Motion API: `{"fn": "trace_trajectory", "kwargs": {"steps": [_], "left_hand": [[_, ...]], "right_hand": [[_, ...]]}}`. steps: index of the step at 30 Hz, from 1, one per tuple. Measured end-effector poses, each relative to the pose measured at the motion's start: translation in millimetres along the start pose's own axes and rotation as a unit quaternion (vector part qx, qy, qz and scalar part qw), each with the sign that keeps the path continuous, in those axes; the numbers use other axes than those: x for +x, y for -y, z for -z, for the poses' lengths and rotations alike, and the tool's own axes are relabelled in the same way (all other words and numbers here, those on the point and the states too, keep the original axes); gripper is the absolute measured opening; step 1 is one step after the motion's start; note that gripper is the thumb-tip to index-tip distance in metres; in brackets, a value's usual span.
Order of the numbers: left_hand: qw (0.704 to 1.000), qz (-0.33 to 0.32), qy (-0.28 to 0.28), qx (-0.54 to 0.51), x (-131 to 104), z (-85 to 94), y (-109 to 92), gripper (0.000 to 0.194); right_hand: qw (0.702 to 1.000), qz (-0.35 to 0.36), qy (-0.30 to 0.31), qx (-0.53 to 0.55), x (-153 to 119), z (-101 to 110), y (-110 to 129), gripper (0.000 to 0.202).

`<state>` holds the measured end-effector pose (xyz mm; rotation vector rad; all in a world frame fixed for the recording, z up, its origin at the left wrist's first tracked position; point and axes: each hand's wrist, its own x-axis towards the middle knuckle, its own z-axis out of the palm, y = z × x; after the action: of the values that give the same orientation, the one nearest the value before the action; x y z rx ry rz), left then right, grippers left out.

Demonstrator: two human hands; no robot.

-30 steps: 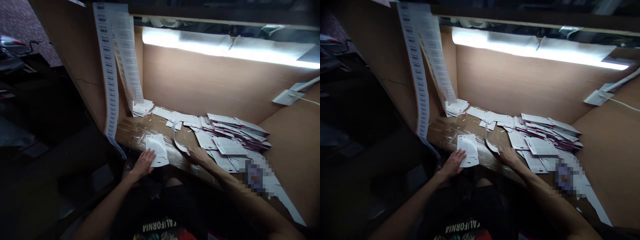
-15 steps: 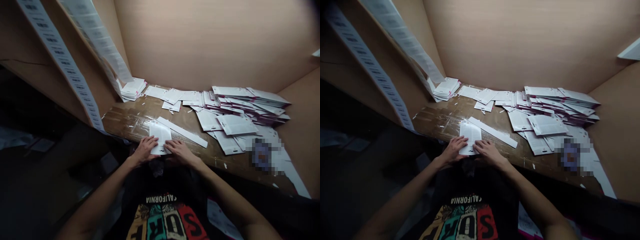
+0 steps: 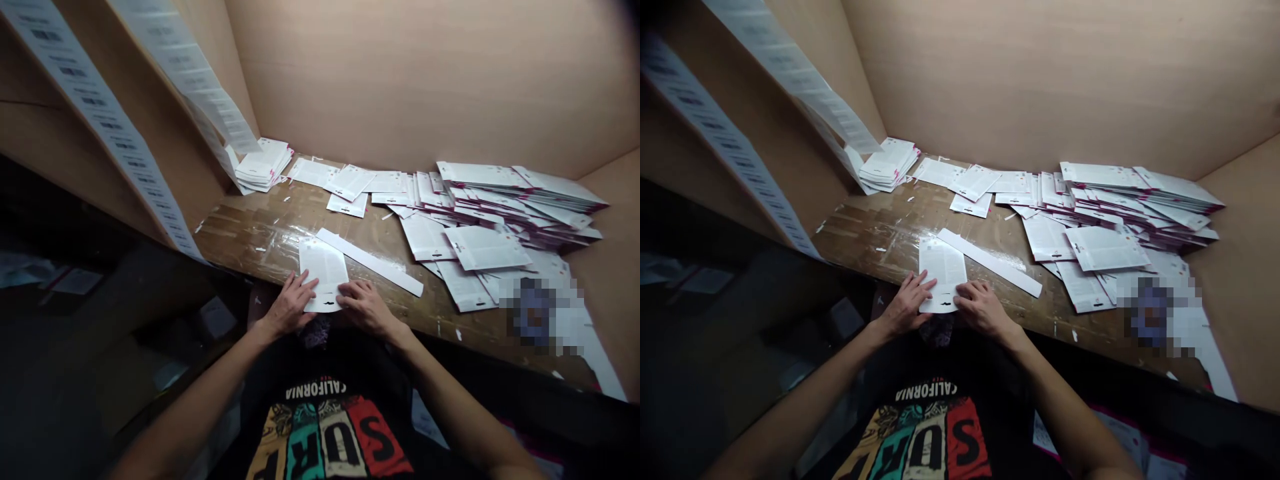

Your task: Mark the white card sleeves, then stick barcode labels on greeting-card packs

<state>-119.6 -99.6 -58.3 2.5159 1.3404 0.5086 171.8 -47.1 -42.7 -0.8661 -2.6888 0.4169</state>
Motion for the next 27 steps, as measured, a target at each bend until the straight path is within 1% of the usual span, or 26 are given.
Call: {"fn": "trace_trajectory", "kwargs": {"steps": [2,4,6,8,9,11,13,14,16,18,19,20,21,22,24,25,26,27], "left_hand": [[1.000,0.008,-0.008,-0.015,2,0.7,-2,0.018],[0.999,0.023,-0.030,-0.037,6,-1.0,-3,0.020],[0.995,0.045,-0.068,-0.061,11,-4.1,-4,0.026],[0.990,0.066,-0.100,-0.075,15,-6.9,-3,0.032],[0.990,0.070,-0.102,-0.072,18,-7.7,-2,0.034],[0.994,0.066,-0.074,-0.042,20,-7.4,-2,0.039],[0.998,0.057,-0.031,0.003,18,-4.3,-4,0.041],[0.998,0.054,-0.016,0.021,15,-1.8,-7,0.039],[0.998,0.050,-0.013,0.041,8,4.7,-12,0.037],[0.998,0.028,-0.030,0.053,0,14.5,-17,0.036],[0.997,0.014,-0.044,0.058,-3,21.8,-19,0.035],[0.996,0.003,-0.062,0.063,-6,31.2,-22,0.034],[0.994,-0.003,-0.084,0.065,-8,42.8,-25,0.034],[0.992,-0.005,-0.108,0.061,-10,56.3,-29,0.034],[0.988,0.006,-0.155,0.020,-11,85.3,-39,0.032],[0.985,0.017,-0.172,-0.025,-10,98.5,-42,0.029],[0.978,0.035,-0.187,-0.091,-8,109.2,-44,0.025],[0.958,0.077,-0.221,-0.166,-5,116.2,-45,0.026]], "right_hand": [[1.000,-0.009,-0.005,0.018,-1,0,-1,0.018],[0.999,-0.028,-0.006,0.045,5,-2,-2,0.021],[0.996,-0.075,-0.011,0.044,15,-6,0,0.029],[0.990,-0.140,-0.024,0.014,25,-10,2,0.029],[0.985,-0.170,-0.032,-0.003,29,-12,4,0.026],[0.978,-0.204,-0.047,-0.024,32,-15,9,0.024],[0.979,-0.192,-0.062,-0.028,28,-15,16,0.024],[0.983,-0.167,-0.069,-0.027,25,-14,20,0.024],[0.993,-0.083,-0.081,-0.013,17,-12,23,0.026],[0.995,0.018,-0.094,0.019,16,-10,22,0.030],[0.992,0.058,-0.104,0.040,18,-8,21,0.033],[0.988,0.086,-0.114,0.062,23,-4,22,0.036],[0.984,0.100,-0.123,0.082,28,3,26,0.037],[0.981,0.101,-0.128,0.101,33,13,32,0.036],[0.979,0.080,-0.129,0.133,42,39,49,0.031],[0.978,0.060,-0.132,0.151,46,53,58,0.031],[0.975,0.038,-0.137,0.173,49,65,65,0.031],[0.969,0.012,-0.146,0.200,52,74,71,0.030]]}}
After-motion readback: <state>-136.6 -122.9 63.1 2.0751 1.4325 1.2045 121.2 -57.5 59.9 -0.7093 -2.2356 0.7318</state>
